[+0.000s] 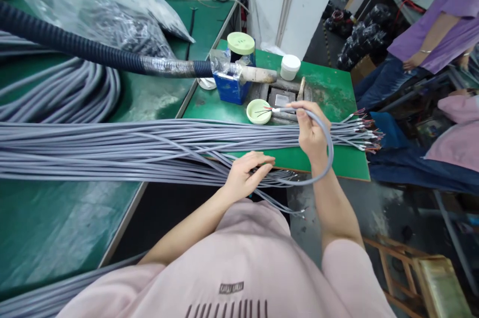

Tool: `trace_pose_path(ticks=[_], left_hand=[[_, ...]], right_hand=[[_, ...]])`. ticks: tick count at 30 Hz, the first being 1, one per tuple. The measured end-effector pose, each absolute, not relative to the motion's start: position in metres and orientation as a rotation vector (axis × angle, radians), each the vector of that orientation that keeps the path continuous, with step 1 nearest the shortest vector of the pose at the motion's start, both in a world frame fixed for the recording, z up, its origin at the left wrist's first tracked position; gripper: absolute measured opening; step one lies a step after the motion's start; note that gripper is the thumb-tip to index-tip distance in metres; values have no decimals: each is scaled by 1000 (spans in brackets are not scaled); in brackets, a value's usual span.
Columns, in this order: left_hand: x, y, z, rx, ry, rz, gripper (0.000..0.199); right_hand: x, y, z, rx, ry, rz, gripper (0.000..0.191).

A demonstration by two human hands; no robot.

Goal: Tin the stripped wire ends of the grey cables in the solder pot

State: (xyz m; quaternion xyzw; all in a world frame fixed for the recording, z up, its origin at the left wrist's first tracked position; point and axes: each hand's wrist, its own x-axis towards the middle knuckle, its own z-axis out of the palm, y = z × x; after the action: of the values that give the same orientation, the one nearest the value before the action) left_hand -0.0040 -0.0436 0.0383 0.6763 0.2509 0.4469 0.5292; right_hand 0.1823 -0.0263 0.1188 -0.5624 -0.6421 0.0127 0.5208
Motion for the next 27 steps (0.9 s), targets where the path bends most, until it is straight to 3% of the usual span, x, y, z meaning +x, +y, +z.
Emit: trace_pose_path(ticks=[9,27], left_hand=[[-7,-16,-4,2022,901,1443,11],[-5,-16,-5,2094,906,1478,10]], right_hand=[[188,47,97,-1303,-1659,100,26],[183,68,81,-1417,-1795,93,26]])
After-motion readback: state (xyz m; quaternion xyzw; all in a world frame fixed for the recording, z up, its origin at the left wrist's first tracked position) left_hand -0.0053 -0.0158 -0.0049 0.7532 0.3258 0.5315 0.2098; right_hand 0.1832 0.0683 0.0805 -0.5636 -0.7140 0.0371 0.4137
